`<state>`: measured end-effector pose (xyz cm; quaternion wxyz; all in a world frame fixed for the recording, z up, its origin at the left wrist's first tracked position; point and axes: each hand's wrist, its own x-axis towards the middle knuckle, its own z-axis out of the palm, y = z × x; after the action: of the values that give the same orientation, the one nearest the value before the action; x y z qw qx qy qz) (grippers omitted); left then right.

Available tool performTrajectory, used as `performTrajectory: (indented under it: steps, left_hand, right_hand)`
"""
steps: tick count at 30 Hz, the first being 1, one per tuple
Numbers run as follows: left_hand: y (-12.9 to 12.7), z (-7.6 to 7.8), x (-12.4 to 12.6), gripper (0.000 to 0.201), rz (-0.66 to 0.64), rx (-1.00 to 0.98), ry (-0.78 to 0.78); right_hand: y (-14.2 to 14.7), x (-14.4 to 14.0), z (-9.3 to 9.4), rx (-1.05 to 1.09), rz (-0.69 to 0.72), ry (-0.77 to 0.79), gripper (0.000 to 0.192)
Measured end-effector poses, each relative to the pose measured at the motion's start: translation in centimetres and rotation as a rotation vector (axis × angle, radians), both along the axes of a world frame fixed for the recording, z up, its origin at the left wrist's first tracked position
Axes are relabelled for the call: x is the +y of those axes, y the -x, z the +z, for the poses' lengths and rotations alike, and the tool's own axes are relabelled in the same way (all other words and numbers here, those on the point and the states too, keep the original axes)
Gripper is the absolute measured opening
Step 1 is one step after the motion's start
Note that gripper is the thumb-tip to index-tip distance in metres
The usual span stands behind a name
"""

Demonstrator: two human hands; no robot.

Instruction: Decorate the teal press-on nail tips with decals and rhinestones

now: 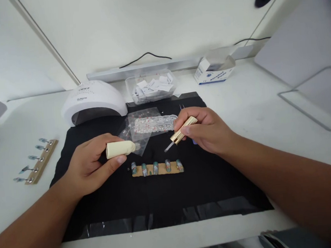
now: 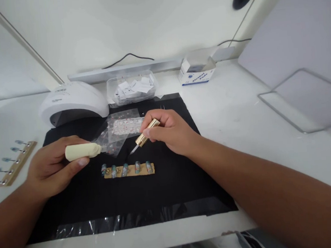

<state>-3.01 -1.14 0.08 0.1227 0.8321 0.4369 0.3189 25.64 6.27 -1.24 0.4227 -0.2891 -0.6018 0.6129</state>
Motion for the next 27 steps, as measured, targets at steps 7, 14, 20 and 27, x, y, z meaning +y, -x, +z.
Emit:
performTrajectory:
  steps: [7,14,20,27]
  left_hand:
    - [0.0,0.0,-0.2,0.02,0.007,-0.165,0.032]
    - [-0.2,-0.1,-0.3,0.019,-0.053,-0.263,0.026]
    - [-0.3,0.0,-0.3,0.019,-0.041,-0.235,0.038]
    - [-0.6,0.1,-0.4,0.018,-0.051,-0.18,0.045]
  right_hand:
    - [0.8,-1.1,-0.2,0.047,0.026,0.037,0.009]
    - [1.4,-1.5,-0.2,0.011,0.026,0.084,0.012]
    - [1.5,-1.6,-0.2,0.0,0.022,0.121,0.014]
    - [1.5,-2.1,0.0,-0.142,0.043,0.024,0.015]
